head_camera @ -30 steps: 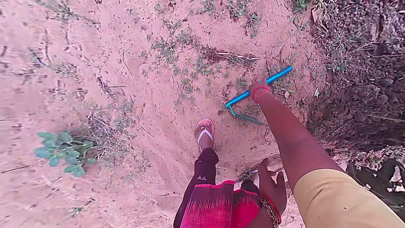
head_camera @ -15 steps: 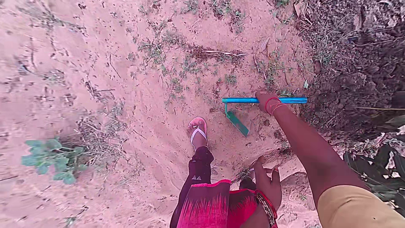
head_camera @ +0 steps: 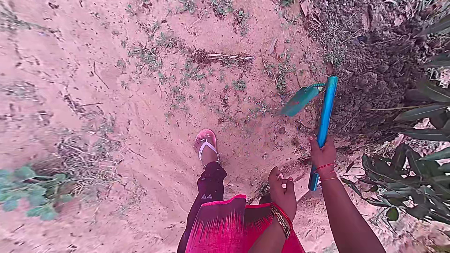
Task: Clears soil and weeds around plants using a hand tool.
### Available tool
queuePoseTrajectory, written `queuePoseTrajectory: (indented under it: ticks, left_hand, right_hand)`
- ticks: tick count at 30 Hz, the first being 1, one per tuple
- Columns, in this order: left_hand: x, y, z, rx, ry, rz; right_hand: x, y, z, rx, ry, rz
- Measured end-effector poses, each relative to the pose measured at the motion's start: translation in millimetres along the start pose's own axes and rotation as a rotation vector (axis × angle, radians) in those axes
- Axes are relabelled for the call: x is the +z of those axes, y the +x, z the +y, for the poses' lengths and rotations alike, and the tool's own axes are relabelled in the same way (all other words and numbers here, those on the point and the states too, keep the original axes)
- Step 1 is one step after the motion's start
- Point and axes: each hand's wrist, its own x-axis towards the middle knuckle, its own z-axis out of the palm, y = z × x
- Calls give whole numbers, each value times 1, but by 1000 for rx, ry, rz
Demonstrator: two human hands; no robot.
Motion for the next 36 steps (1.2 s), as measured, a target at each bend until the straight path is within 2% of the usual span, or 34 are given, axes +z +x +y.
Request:
queuePoseTrajectory:
  ticks: [5,8,10,13,16,19,23,28,30,32,36]
  left_hand:
    - [-1,-2,-6,1,-1,-4]
    - [-4,-2,-9,-15,26,-23]
    - [-6,-2,-6,-28,45,-33]
    - [-1,-3,-4,29,57,3]
    - [3,-3,-3,75,47,20]
    - [2,-2,2,95,12,64]
    - [3,-2,3,95,-38,107]
    - [4,-1,-2,91,-48,107]
    - [8,-2,-8,90,-48,97]
    - [13,-2,-13,93,-34,97]
    - [22,-1,-23,88,11,99]
  right_hand:
    - [27,97,11,322,390,322]
    - [44,103,-11,407,638,364]
    - [51,83,-26,375,683,291]
    - [69,43,-49,273,675,21]
    - [96,18,-65,146,564,-174]
    - [97,3,-73,-44,318,-171]
    - [50,2,-61,-178,36,-152]
    - [-27,-3,-38,-478,-81,-21]
    - [-49,-1,-35,-542,-163,31]
    - [-47,12,-22,-479,-238,3]
    - [11,82,35,-95,-558,-268]
